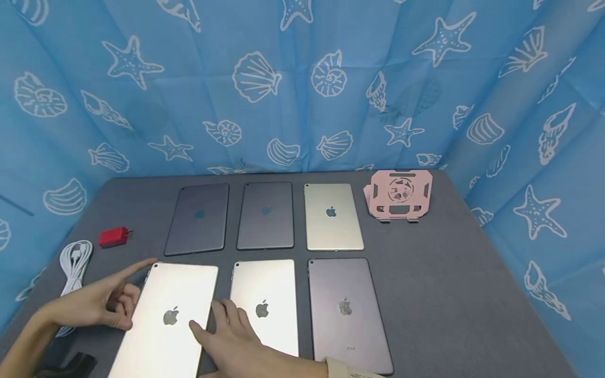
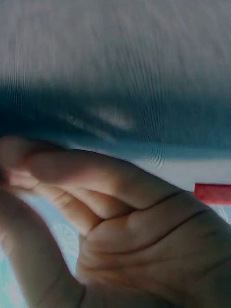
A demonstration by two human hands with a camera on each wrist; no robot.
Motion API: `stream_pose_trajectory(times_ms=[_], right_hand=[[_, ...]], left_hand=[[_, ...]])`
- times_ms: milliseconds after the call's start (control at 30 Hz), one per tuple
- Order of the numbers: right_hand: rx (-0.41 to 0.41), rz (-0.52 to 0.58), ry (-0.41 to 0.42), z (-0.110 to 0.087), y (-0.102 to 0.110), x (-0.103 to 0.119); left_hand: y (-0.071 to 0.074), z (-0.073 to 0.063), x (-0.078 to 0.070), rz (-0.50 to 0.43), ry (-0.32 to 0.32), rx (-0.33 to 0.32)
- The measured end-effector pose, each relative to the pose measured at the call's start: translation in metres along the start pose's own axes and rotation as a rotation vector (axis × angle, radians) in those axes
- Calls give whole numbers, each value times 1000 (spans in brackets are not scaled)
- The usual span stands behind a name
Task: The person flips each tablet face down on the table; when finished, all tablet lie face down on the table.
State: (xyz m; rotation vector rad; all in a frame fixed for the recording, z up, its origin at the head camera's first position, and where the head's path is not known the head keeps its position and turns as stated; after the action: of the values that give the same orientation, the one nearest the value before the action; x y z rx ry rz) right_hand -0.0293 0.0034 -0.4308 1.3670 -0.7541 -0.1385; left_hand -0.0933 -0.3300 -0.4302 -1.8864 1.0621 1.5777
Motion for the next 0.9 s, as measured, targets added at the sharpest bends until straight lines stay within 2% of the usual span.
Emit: stream_pose_trajectory(times_ms=[133,300,533,900], right_hand=[[8,-54,-20,0,3,-2],[20,-129,-16,0,7,-4],[9,-177,16,-1,12,-9],[-12,-217,50,-2,14,-14]], left_hand=[[-2,6,3,102,80,-40],[-3,11,-1,147,139,-62],[-5,15,-10,185,193,-83],[-7,19,-15,232,271,-110]])
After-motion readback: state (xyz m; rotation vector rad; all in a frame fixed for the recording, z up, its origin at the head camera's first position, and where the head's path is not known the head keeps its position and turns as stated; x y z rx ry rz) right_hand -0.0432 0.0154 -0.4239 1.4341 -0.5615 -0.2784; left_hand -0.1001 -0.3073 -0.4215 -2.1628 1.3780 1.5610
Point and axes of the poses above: each hand's wrist, its own z-axis towards the middle knuckle, its own y-axis out of the back of the hand, x = y × z, the point moved 1 cm from there along z, towards the middle knuckle, and after that the axes turned 5 degrees about y, right-handed, at the moved point
